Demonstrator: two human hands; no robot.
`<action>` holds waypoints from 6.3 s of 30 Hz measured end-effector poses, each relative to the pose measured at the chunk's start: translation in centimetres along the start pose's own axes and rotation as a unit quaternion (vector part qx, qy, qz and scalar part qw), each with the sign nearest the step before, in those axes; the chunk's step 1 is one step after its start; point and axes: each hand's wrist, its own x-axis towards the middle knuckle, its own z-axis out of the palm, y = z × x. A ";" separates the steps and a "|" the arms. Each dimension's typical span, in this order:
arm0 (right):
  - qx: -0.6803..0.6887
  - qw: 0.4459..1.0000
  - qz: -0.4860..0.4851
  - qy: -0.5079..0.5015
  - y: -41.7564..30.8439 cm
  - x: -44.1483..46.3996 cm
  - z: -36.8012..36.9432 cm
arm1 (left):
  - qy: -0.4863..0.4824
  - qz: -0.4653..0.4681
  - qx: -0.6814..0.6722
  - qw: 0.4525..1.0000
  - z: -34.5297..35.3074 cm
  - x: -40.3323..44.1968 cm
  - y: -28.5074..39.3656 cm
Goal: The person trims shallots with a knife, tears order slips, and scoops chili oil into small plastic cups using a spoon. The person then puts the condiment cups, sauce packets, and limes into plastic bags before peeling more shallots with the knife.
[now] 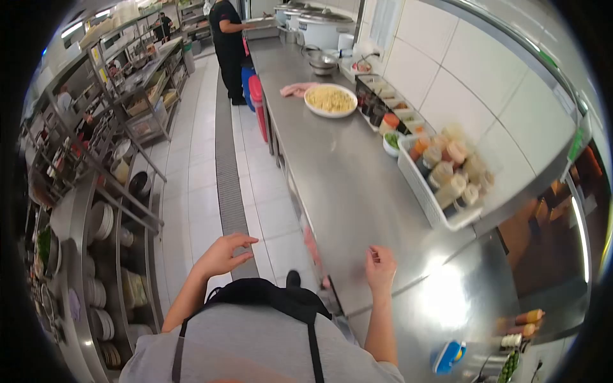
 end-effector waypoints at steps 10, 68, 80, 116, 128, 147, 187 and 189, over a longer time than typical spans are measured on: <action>-0.102 0.968 -0.229 0.008 4.0 40.5 19.5 | 0.100 -0.027 -0.087 0.991 -14.1 19.4 -11.1; -0.517 0.832 0.143 -0.140 19.5 93.1 44.5 | -0.095 0.040 -0.262 0.960 -29.6 68.3 -36.4; -0.422 0.872 0.240 -0.058 19.0 92.7 42.7 | -0.088 0.045 -0.252 0.963 -29.4 68.6 -36.5; 0.642 0.682 0.348 -0.039 4.3 64.3 55.1 | 0.130 0.067 -0.577 0.804 -27.1 76.6 -27.1; -0.292 0.951 0.052 0.090 18.8 87.0 43.8 | 0.059 -0.053 -0.674 0.735 -30.4 71.7 -32.1; -0.484 0.846 0.115 -0.194 27.9 77.4 41.5 | -0.061 -0.121 -0.758 0.638 -27.5 70.1 -31.7; 0.184 0.866 0.458 0.079 0.4 35.2 32.8 | -0.314 0.073 -0.337 0.884 -9.0 56.9 -16.0; 0.335 0.819 0.460 0.077 0.8 33.9 32.1 | -0.232 0.234 -0.252 0.910 -7.7 56.0 -13.8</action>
